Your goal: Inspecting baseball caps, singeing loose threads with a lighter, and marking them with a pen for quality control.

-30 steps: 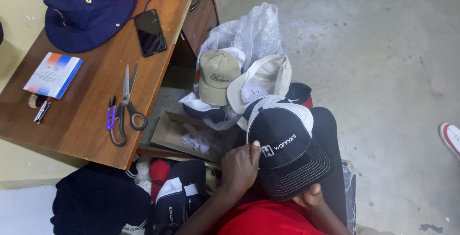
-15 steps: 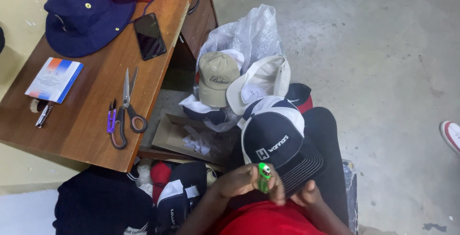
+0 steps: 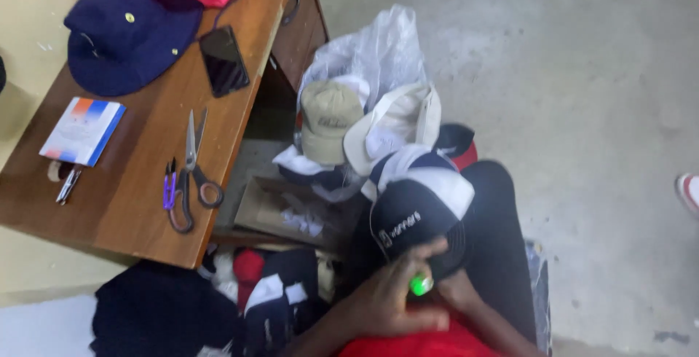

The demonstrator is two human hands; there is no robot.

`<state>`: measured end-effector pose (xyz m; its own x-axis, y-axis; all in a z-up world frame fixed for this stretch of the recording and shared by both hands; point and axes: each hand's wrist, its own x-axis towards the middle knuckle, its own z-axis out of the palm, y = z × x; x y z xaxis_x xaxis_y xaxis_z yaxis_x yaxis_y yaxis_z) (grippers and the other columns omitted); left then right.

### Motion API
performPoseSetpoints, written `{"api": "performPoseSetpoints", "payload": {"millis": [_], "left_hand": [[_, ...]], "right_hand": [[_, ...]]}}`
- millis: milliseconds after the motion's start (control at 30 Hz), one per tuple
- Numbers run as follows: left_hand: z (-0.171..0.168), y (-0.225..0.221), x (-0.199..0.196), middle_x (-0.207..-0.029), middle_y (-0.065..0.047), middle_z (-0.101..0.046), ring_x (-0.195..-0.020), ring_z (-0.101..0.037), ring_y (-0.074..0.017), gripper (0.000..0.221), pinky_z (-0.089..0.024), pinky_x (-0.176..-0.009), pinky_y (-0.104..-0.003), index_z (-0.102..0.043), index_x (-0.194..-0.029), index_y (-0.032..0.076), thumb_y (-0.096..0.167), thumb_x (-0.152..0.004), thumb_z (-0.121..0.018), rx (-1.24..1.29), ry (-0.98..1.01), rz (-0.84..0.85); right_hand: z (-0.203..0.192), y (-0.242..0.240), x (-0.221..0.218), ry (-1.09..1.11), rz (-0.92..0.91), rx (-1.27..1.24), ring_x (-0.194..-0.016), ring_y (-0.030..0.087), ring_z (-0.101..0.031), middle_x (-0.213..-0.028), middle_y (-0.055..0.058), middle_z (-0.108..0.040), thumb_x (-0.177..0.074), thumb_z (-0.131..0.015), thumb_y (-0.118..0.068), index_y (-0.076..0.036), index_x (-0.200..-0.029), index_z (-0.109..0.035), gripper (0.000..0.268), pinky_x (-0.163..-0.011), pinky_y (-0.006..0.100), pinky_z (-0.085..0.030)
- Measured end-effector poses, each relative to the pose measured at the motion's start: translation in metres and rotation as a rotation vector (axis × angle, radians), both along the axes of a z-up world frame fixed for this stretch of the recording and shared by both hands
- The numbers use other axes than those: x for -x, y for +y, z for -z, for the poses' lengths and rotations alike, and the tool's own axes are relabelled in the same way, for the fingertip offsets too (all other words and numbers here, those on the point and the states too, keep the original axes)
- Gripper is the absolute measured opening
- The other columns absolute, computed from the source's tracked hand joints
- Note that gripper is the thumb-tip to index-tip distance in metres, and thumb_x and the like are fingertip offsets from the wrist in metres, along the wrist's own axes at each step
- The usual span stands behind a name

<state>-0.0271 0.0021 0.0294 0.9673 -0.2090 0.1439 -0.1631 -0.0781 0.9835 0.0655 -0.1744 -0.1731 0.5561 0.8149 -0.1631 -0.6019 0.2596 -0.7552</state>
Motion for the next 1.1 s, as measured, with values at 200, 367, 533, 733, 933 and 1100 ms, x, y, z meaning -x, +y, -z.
{"api": "performPoseSetpoints", "payload": {"millis": [200,367,533,733,933,1100], "left_hand": [[0.028,0.022,0.010,-0.120,-0.028,-0.074,-0.100,-0.077,-0.0406,0.039,-0.060,-0.087,-0.045,-0.055,-0.129,-0.008,-0.006,-0.090,-0.054,-0.533,-0.174,-0.465],[0.026,0.077,0.041,-0.107,-0.021,-0.075,-0.089,-0.078,-0.0387,0.042,-0.061,-0.083,-0.055,-0.047,-0.138,0.003,0.009,-0.096,-0.051,-1.136,0.754,-0.553],[0.281,0.152,0.143,-0.089,-0.019,-0.075,-0.081,-0.073,-0.0426,0.022,-0.057,-0.076,-0.054,-0.070,-0.094,0.004,0.019,-0.090,-0.053,-1.331,0.681,-0.548],[0.317,0.176,0.148,-0.111,-0.010,-0.078,-0.098,-0.074,-0.0298,0.048,-0.057,-0.089,-0.041,-0.077,-0.114,0.014,0.054,-0.092,-0.062,-0.984,1.176,-0.043],[0.112,0.138,0.045,-0.113,-0.022,-0.065,-0.094,-0.067,-0.0419,0.045,-0.052,-0.085,-0.056,-0.050,-0.148,0.010,0.024,-0.106,-0.049,-0.951,0.462,-0.848],[0.042,0.180,0.043,-0.105,-0.021,-0.057,-0.098,-0.060,-0.0420,0.050,-0.050,-0.087,-0.049,-0.055,-0.158,0.006,0.025,-0.112,-0.046,-1.458,-0.184,-1.418]], "right_hand": [[-0.025,0.008,-0.015,-0.060,0.014,0.373,-0.062,0.010,-0.041,-0.077,0.002,-0.050,-0.105,-0.068,-0.014,-0.001,-0.102,-0.061,0.015,-0.051,0.027,-0.030],[-0.095,0.004,-0.027,-0.374,0.130,0.592,-0.083,0.019,-0.080,-0.095,0.015,-0.085,-0.099,-0.065,-0.012,0.006,-0.121,-0.079,0.032,-0.080,0.029,-0.063],[-0.096,-0.011,-0.041,-0.431,0.334,0.772,-0.053,0.014,-0.056,-0.065,0.008,-0.070,-0.097,-0.072,-0.012,0.000,-0.105,-0.085,0.019,-0.050,0.027,-0.045],[-0.090,0.001,-0.084,-1.066,0.421,0.762,-0.120,0.026,-0.062,-0.149,0.014,-0.058,-0.083,-0.083,-0.014,-0.010,-0.138,-0.067,0.057,-0.099,0.037,-0.053],[-0.045,0.024,-0.118,-1.080,0.456,0.706,-0.128,0.027,-0.066,-0.145,0.013,-0.066,-0.081,-0.085,-0.012,-0.008,-0.128,-0.075,0.049,-0.107,0.038,-0.053],[0.012,0.018,-0.121,-1.293,0.543,0.626,-0.121,0.027,-0.073,-0.120,0.005,-0.081,-0.093,-0.083,-0.015,-0.019,-0.110,-0.085,0.017,-0.106,0.039,-0.057]]}}
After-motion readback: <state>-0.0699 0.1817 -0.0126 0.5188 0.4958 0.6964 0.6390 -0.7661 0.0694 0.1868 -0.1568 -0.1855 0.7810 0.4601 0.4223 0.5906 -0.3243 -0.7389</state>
